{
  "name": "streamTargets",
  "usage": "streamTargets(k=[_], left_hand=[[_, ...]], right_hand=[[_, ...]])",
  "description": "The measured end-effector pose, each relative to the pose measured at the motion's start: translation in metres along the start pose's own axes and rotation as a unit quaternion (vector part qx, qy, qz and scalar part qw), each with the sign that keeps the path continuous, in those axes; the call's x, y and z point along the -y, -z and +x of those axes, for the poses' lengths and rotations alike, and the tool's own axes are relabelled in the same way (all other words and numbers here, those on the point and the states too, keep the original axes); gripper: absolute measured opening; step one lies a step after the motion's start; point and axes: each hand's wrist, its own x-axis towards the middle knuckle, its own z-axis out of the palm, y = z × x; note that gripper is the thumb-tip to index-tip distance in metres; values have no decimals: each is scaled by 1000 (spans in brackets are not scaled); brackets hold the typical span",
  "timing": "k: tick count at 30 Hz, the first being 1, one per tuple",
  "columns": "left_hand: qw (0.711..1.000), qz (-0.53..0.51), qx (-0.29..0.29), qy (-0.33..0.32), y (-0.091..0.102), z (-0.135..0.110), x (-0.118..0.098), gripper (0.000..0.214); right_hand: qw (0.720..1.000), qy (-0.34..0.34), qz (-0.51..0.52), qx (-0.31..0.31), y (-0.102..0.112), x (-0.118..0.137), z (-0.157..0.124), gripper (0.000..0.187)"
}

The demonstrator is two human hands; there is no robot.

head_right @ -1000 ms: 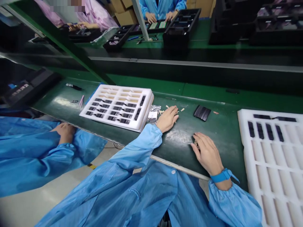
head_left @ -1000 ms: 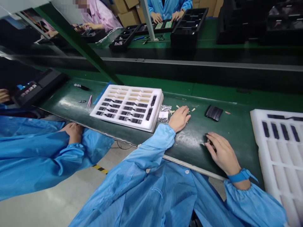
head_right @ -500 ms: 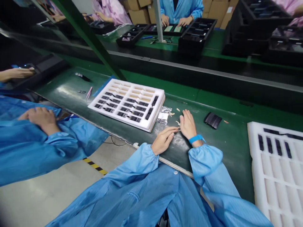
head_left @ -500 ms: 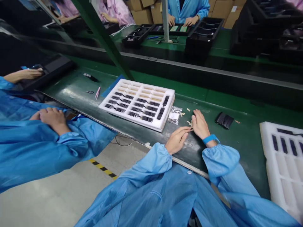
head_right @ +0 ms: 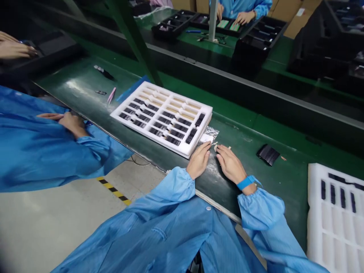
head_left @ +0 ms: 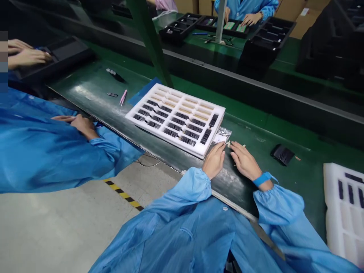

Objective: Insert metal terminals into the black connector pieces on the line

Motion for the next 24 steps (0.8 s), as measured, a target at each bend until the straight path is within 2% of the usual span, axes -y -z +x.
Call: streamTargets(k=[3, 8, 10, 13, 16, 19, 21, 22, 24], left_hand=[[1000, -17, -12, 10, 1, 0, 0, 41], [998, -50, -45, 8, 3, 0, 2, 41], [996, -67, -56, 1, 4, -1, 3, 41], [993, -94, -69, -4, 5, -1, 2, 40], [990, -120, -74, 0, 8, 0, 0, 41], [978, -200, -63, 8, 16, -6, -10, 40], [947, -319, -10, 37, 26, -20, -19, 41], [918, -390, 38, 63, 33, -31, -24, 41], [835, -509, 163, 128, 46, -58, -30, 42]], right_hand=[[1000, 9, 0, 2, 4, 6, -10, 49], [999, 32, -42, 15, 0, 9, 5, 52], [998, 35, -40, 23, 3, 13, -8, 47], [998, 43, 6, 33, 14, 19, -44, 37], [998, -5, 62, -26, 22, 17, -62, 36], [988, -106, 52, -103, 15, 5, -50, 48], [984, -137, 23, -109, 5, -2, -39, 56], [985, -135, 10, -105, 0, -3, -37, 58], [988, -116, 5, -100, -7, 2, -43, 55]])
